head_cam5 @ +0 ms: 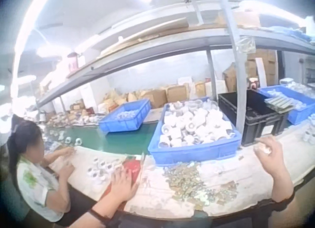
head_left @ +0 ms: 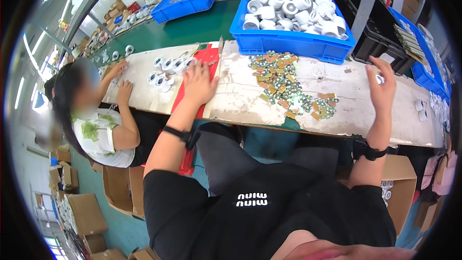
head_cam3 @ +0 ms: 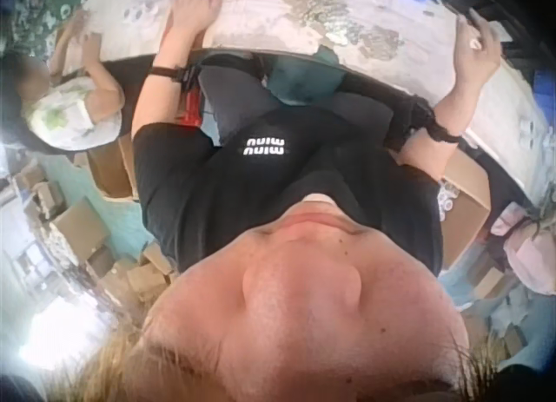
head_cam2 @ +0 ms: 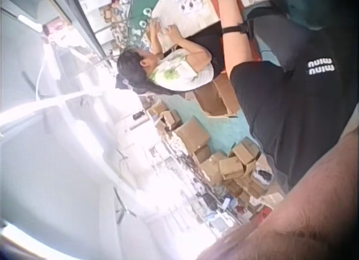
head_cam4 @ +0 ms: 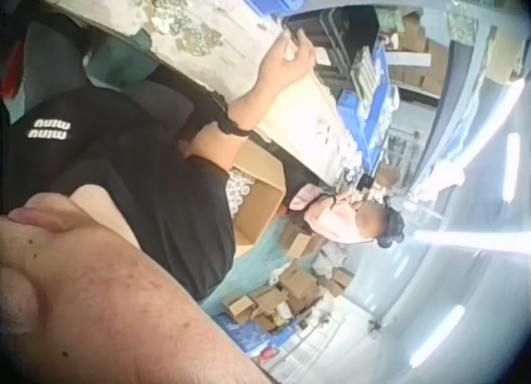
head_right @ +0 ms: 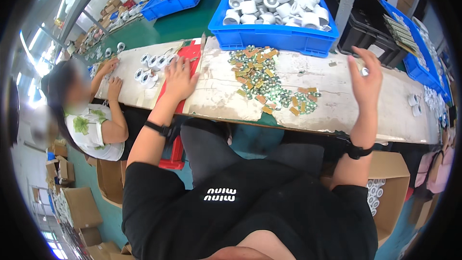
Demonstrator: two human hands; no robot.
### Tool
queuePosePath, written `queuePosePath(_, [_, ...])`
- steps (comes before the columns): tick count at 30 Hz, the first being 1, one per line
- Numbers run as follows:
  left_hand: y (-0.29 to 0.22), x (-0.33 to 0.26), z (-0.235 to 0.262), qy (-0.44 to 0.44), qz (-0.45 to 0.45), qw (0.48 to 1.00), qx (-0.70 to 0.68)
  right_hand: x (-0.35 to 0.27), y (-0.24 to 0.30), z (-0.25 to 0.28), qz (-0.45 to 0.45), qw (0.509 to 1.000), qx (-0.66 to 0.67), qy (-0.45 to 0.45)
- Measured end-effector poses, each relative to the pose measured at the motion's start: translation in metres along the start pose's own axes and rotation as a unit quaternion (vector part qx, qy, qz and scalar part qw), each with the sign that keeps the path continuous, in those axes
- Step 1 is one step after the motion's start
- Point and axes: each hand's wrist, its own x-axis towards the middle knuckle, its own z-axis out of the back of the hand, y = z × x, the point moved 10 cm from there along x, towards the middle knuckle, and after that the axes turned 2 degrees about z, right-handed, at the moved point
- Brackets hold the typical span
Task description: Sort internal mounting plates, insert electronic components and hardware, and manually press together white plastic housing units for electronic products or light fixtures at a workbench.
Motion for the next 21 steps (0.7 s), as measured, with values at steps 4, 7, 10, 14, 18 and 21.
queuePosePath(4, [0.028,0.003,0.001,0.000,0.000,1.000,0.030,-0.024,-0.092,0.028,-0.161,0.925,-0.338,0.062])
queuePosePath(7, [0.011,0.039,0.059,-0.194,0.046,0.978,-0.061,-0.048,-0.180,0.020,-0.223,0.923,-0.273,0.156])
queuePosePath(10, [-0.040,0.090,0.117,-0.281,-0.015,0.932,-0.230,-0.043,-0.175,-0.011,-0.190,0.948,-0.164,0.195])
queuePosePath(14, [-0.095,0.177,0.110,-0.169,0.058,0.968,-0.177,-0.025,-0.124,-0.036,-0.245,0.907,-0.241,0.242])
queuePosePath(18, [-0.134,0.218,0.051,0.092,0.062,0.993,-0.038,0.009,-0.045,-0.052,-0.201,0.923,-0.153,0.289])
queuePosePath(21, [-0.152,0.236,0.045,0.164,0.033,0.986,0.010,0.032,0.029,-0.059,-0.041,0.965,0.144,0.216])
